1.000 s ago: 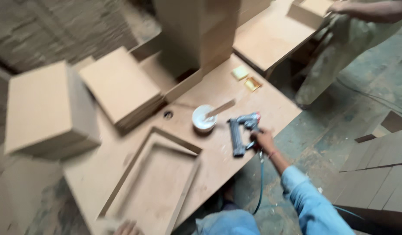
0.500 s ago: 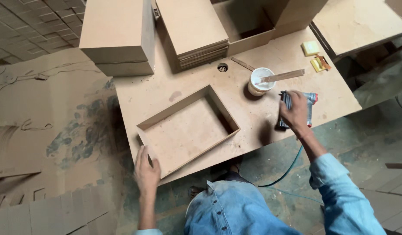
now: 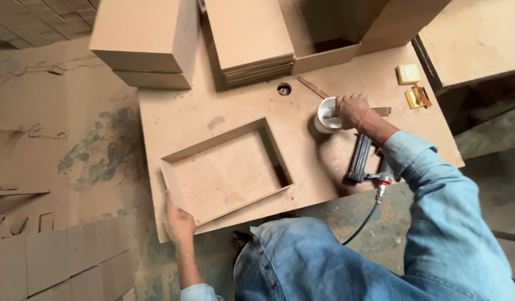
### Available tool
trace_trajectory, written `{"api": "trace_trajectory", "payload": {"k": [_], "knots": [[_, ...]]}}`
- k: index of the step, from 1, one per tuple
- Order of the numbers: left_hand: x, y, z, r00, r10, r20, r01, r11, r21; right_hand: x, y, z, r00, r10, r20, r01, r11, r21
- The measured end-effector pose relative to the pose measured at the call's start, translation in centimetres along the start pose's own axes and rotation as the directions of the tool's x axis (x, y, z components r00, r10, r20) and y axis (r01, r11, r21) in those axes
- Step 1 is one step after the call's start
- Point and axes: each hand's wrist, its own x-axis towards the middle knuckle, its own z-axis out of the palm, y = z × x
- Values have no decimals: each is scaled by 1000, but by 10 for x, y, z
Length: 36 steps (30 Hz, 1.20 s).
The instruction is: The person assembles a cardboard box by applying glue to the edges of a pre-cut frame and attaching a flat panel. They use a pneumatic nail gun to secure the panel to the frame, repeating the process for multiple units.
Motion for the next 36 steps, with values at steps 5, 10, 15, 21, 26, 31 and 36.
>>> {"api": "trace_trajectory", "payload": {"k": [5, 10, 15, 21, 26, 31, 36], "knots": [[-1, 4, 0, 998, 50, -23, -50, 999, 4, -20, 26, 38, 942, -279, -186, 250, 955, -161], [-3, 6, 4, 999, -45, 12, 44, 997, 59, -35, 56, 27, 965, -217, -145, 218, 976, -10], [-5, 4, 4, 996, 84, -38, -82, 996, 39, -42, 18, 33, 942, -272, -195, 229, 949, -216], [-6, 3, 0, 1000, 16, -2, -16, 1000, 11, -56, 5, 37, 931, -302, -205, 286, 953, -103], [-7, 7, -4, 999, 41, -3, -41, 999, -8, -68, 14, 18, 934, -131, -333, 143, 990, 12], [2, 0, -7, 999, 11, 38, -12, 999, 43, -79, 13, -10, 999, 42, 32, -52, 900, 433], [29, -20, -24, 992, 69, 108, -76, 995, 63, -106, 27, -37, 973, 93, 213, -228, 555, 800]]}}
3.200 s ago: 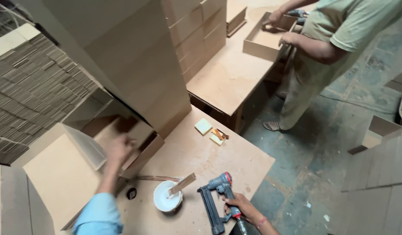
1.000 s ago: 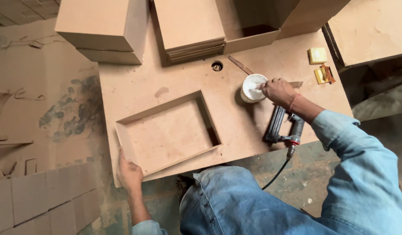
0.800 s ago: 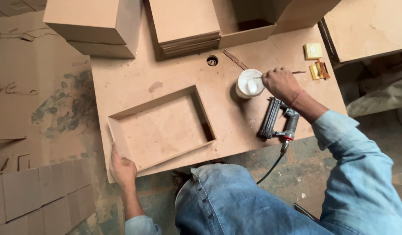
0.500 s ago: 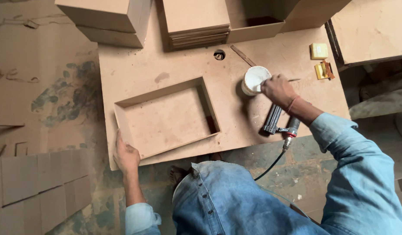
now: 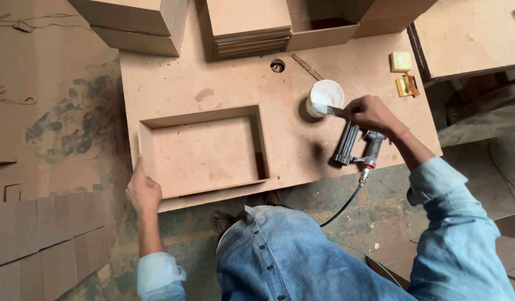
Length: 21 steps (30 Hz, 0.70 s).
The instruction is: The person assembles a cardboard box by applying glue to the edges of a pre-cut frame and attaching a flat panel. They use a pneumatic nail gun to secure the panel to the frame, repeating the process for multiple units.
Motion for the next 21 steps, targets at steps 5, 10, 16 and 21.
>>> {"api": "trace_trajectory", "payload": {"k": [5, 10, 16, 21], "knots": [[37, -24, -18, 991, 85, 106, -85, 996, -4, -31, -13, 48, 981, -171, 97, 94, 842, 532], [50, -34, -18, 987, 150, 64, -146, 988, -57, -19, -39, 146, 942, -332, 55, 253, 807, 534], [43, -29, -21, 992, 103, 75, -101, 994, -38, 30, -49, 178, 779, -560, -282, 615, 771, 164], [46, -23, -24, 990, 128, 59, -125, 990, -62, 14, -30, 174, 442, -895, -65, 867, 444, -224]]}}
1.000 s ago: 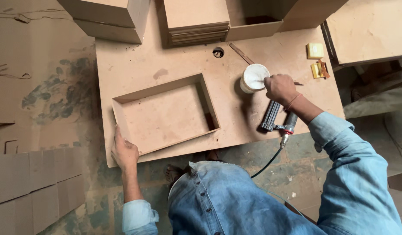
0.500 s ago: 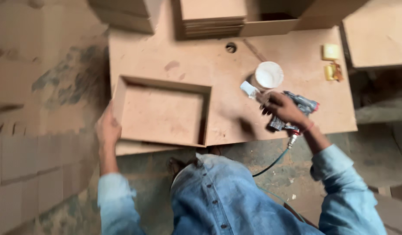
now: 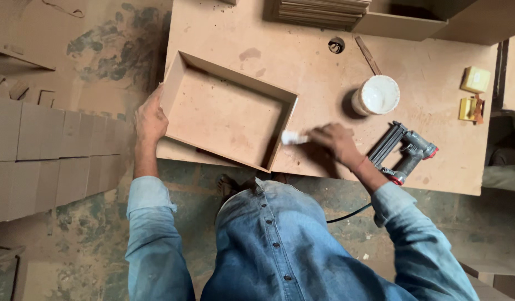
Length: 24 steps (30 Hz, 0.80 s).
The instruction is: The person assembles a cardboard box by applying glue to the edges of a pre-cut frame and attaching a flat panel. They use a pneumatic nail gun to secure the panel to the frame, repeating the process for multiple units.
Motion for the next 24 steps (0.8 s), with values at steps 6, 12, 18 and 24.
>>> {"api": "trace_trajectory", "payload": {"k": [6, 12, 18, 24], "knots": [[-3, -6, 4, 1000, 16, -21, -15, 999, 48, 12, 22, 18, 986, 133, -100, -129, 991, 46], [-1, -12, 6, 1000, -7, -22, 7, 1000, -17, -12, -12, 20, 980, -177, 90, 187, 976, -114], [-5, -19, 7, 999, 37, -25, -38, 999, -34, -11, -33, 24, 998, -55, 20, 55, 998, -10], [-10, -17, 9, 992, 85, -95, -97, 986, -132, -40, -76, 21, 974, -173, 147, 179, 983, -30]]}}
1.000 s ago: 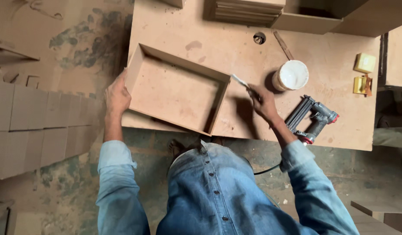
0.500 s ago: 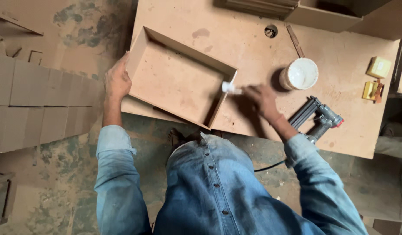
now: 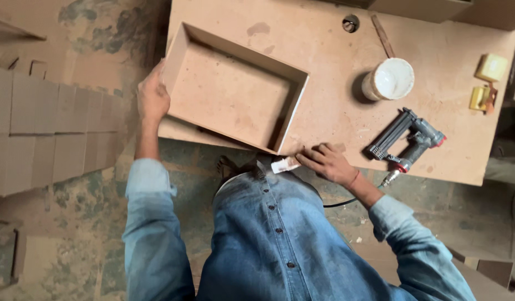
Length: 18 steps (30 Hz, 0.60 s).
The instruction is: The person assembles a cardboard box by applying glue to the edges of a pre-cut frame and attaching a flat panel. They use a pneumatic nail gun to secure the panel to the frame, repeating the process for multiple units.
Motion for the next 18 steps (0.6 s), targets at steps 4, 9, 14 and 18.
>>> {"api": "trace_trajectory", "payload": {"k": [4, 9, 14, 18], "knots": [[-34, 27, 20, 973, -229, -8, 230, 972, 42, -12, -45, 3, 831, 523, -190, -483, 847, 221], [-71, 46, 33, 983, -170, -64, 167, 985, -47, -6, -76, 16, 525, 781, -337, -688, 623, 372], [-74, 30, 14, 994, -110, 6, 110, 983, -145, 23, -101, 44, 486, 784, -386, -765, 595, 245], [-75, 12, -4, 977, -164, 133, 189, 961, -202, 43, -122, 65, 641, 650, -409, -676, 730, 101]]}}
